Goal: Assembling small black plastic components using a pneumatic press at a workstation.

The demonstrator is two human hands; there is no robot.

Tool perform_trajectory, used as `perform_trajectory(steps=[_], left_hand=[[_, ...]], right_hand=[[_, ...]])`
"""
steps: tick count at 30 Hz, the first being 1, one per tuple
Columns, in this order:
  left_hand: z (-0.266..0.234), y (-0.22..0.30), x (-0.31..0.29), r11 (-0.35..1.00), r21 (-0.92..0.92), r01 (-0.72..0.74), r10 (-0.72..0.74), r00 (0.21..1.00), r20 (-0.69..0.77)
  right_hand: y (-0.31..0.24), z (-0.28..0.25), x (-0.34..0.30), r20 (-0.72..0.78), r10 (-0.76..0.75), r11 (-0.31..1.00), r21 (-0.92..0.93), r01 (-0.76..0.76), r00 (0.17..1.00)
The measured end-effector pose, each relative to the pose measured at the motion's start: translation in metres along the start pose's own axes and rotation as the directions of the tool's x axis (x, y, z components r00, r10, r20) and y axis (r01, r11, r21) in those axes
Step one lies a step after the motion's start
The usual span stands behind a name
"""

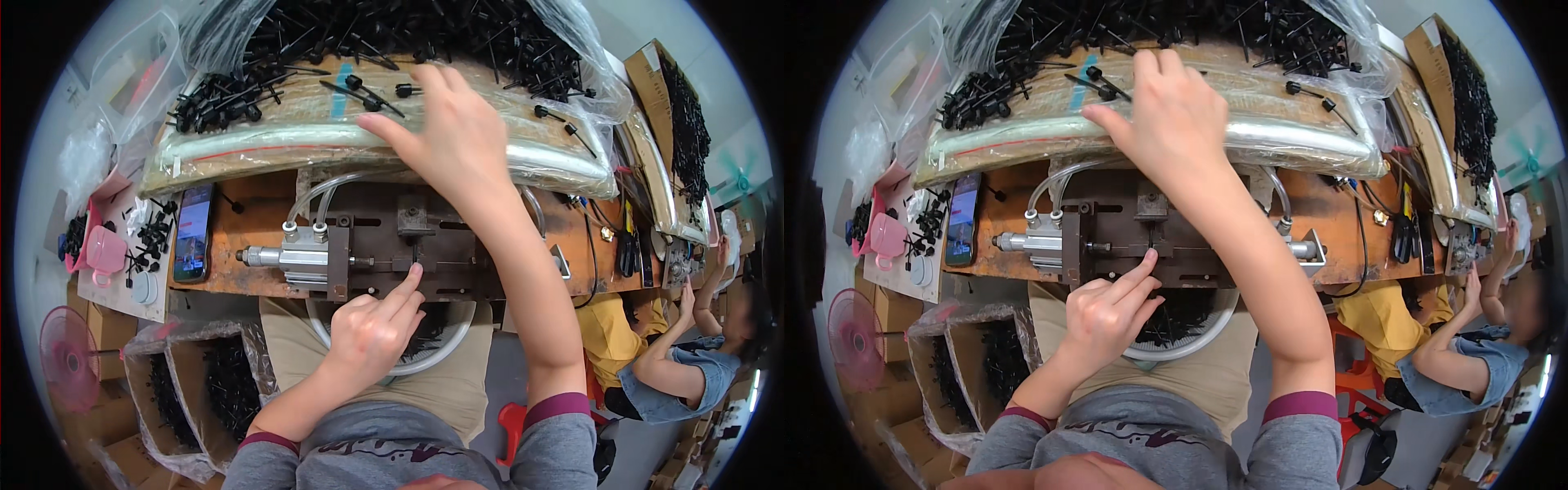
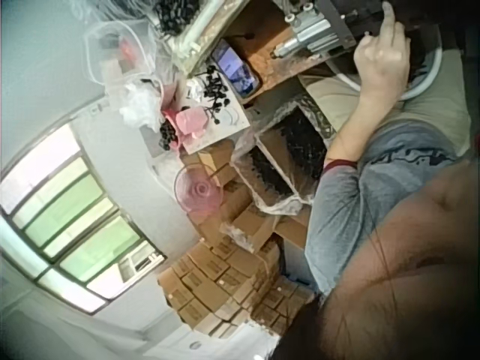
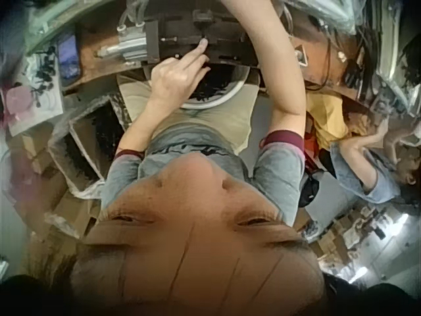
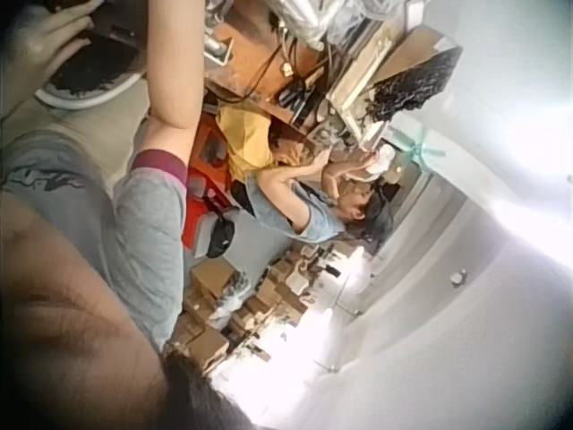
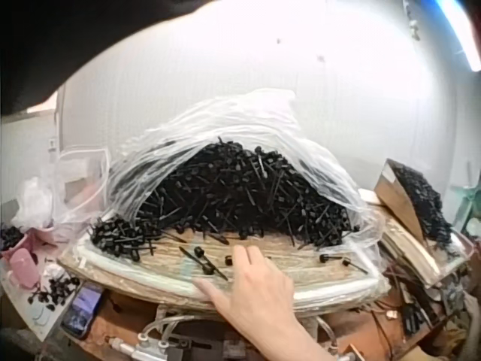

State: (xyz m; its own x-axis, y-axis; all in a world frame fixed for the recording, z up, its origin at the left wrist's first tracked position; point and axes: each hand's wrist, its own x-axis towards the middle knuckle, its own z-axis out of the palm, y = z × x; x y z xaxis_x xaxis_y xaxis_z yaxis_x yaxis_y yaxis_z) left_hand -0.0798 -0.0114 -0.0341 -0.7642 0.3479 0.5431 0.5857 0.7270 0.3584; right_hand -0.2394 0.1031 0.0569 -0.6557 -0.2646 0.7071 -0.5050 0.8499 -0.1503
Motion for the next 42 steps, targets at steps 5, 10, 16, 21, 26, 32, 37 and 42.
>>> perform_trajectory(steps=[5,10,16,21,26,32,37,42], left_hand=[[-0.008,0.001,-0.008,0.998,-0.057,-0.024,0.025,1.0,0.011],[-0.035,0.007,-0.019,0.978,-0.208,0.0,0.034,0.987,0.158],[-0.04,0.007,-0.033,0.938,-0.346,-0.031,0.098,0.979,0.178],[-0.041,0.005,-0.024,0.881,-0.468,-0.075,0.083,0.997,-0.005],[-0.039,0.0,-0.019,0.739,-0.672,0.054,-0.142,0.987,-0.076],[-0.046,-0.011,-0.011,0.337,-0.906,0.256,-0.47,0.879,0.073],[-0.045,-0.027,-0.013,0.009,-0.968,0.251,-0.235,0.941,0.242],[-0.046,-0.021,-0.012,0.118,-0.932,0.343,-0.19,0.929,0.317]], right_hand=[[-0.01,0.029,0.048,0.382,0.115,0.984,-0.168,-0.054,0.917],[0.001,0.033,0.054,0.462,0.004,0.996,-0.08,0.037,0.887],[0.025,0.023,0.037,0.343,-0.169,0.981,-0.037,0.193,0.924],[0.037,0.01,0.019,0.098,-0.306,0.951,-0.022,0.31,0.947],[0.031,-0.013,-0.006,-0.115,-0.288,0.943,0.138,0.302,0.951],[0.002,-0.048,-0.065,-0.249,-0.498,0.809,0.211,0.549,0.831],[-0.016,-0.07,-0.128,-0.089,-0.558,0.802,0.197,0.563,0.825],[-0.013,-0.065,-0.155,-0.133,-0.518,0.823,0.191,0.535,0.845]])
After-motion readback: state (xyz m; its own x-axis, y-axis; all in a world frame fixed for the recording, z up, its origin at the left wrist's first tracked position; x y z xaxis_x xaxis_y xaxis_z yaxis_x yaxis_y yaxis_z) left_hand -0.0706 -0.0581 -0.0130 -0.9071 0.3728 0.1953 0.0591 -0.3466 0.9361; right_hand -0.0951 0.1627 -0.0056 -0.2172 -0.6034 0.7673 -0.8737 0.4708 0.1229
